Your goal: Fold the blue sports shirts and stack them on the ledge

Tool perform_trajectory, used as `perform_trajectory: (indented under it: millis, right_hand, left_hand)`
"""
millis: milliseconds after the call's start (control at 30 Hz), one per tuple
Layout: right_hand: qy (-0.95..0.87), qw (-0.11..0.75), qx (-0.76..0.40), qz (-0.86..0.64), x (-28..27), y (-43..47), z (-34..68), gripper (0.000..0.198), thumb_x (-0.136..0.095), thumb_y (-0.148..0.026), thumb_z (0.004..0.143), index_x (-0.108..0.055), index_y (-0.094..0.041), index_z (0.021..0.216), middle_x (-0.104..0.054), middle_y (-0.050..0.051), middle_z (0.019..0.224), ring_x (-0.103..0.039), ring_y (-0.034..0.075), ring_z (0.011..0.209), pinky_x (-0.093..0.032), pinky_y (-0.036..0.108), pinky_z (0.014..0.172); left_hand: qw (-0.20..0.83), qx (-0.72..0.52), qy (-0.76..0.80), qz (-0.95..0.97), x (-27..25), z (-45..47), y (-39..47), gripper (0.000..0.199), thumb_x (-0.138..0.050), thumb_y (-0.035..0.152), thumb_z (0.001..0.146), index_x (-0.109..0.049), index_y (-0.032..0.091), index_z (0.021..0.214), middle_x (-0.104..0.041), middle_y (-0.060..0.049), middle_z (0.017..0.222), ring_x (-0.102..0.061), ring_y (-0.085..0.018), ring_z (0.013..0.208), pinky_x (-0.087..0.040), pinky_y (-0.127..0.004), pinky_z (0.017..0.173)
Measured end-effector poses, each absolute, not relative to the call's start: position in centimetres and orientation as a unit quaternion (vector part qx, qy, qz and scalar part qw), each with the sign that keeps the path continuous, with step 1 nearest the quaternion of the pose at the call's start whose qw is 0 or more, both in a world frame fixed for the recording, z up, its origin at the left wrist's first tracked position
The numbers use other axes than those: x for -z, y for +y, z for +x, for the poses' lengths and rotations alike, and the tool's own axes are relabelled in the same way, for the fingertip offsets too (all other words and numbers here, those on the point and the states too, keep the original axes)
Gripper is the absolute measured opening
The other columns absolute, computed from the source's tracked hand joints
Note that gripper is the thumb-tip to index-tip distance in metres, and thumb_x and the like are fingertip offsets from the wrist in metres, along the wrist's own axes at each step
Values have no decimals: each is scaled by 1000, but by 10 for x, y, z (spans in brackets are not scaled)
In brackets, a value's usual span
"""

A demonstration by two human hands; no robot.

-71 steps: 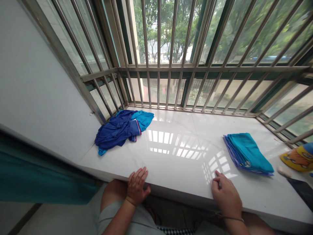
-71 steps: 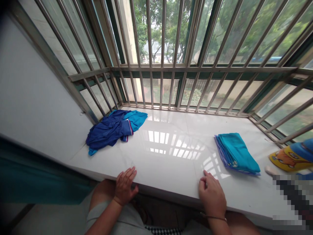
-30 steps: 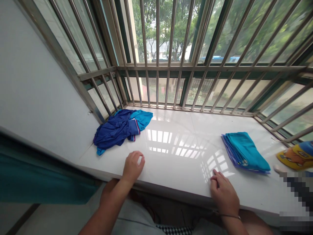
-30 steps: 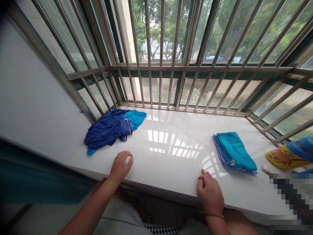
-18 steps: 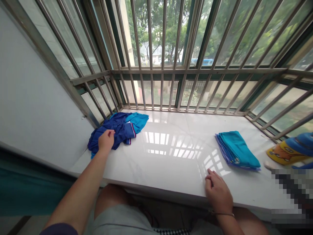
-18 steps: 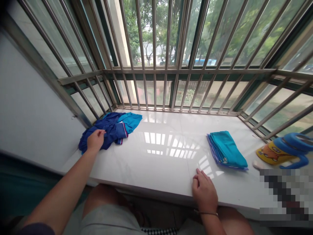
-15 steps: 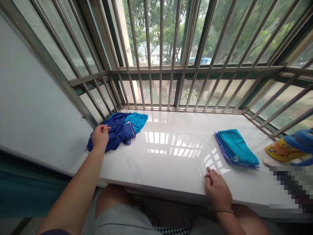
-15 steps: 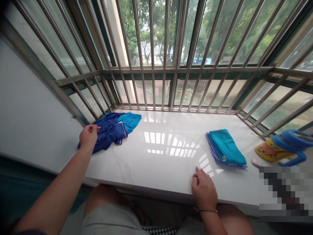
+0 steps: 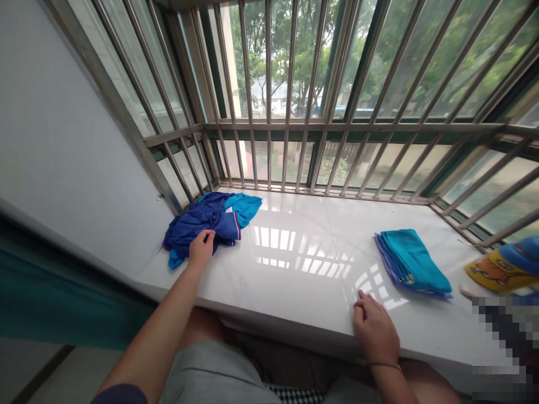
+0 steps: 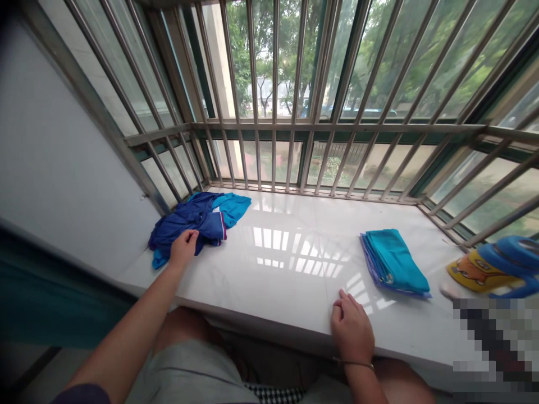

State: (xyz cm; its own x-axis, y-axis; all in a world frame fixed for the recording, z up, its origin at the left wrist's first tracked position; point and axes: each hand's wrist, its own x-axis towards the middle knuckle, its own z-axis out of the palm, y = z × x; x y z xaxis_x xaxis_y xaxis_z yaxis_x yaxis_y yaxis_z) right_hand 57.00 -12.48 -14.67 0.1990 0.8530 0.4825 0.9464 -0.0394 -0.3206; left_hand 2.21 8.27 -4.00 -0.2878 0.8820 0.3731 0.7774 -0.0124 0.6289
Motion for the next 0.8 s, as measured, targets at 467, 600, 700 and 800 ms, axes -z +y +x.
perform_trajectory:
  millis: [467,600,700,800]
  right_hand:
    - [-628,327,-37,-705,127,-129,554,32,-51,-42,96,-76,-22,96,-79,18,124,-70,38,125,-52,59,114]
    - [-637,322,-288,-638,105,-154,500,47,-55,-57,103,-73,-25,132,-78,14,128,-74,32,120,-57,48,109]
    - [-604,313,-435,-590,100,-172,455,60,-63,-66,99,-64,-26,143,-79,11,123,-76,31,114,-60,45,104]
    - [-530,344,-540,-557,98,-179,424,68,-70,-74,90,-65,-24,136,-79,10,112,-76,31,106,-61,45,100]
  left_hand:
    - [634,-325,366,599,73,200,-156,55,-64,82,93,-83,30,102,-81,-9,100,-77,-30,96,-61,-44,91]
    - [683,-217,280,638,74,212,-183,42,-65,77,94,-84,46,114,-83,-4,109,-79,-34,107,-61,-47,96]
    - [696,-191,288,629,54,210,-184,50,-59,79,95,-84,41,116,-83,-5,116,-78,-36,114,-61,-50,102]
    - [698,-208,284,623,38,204,-176,55,-62,80,94,-80,38,125,-81,-6,122,-76,-36,120,-58,-50,108]
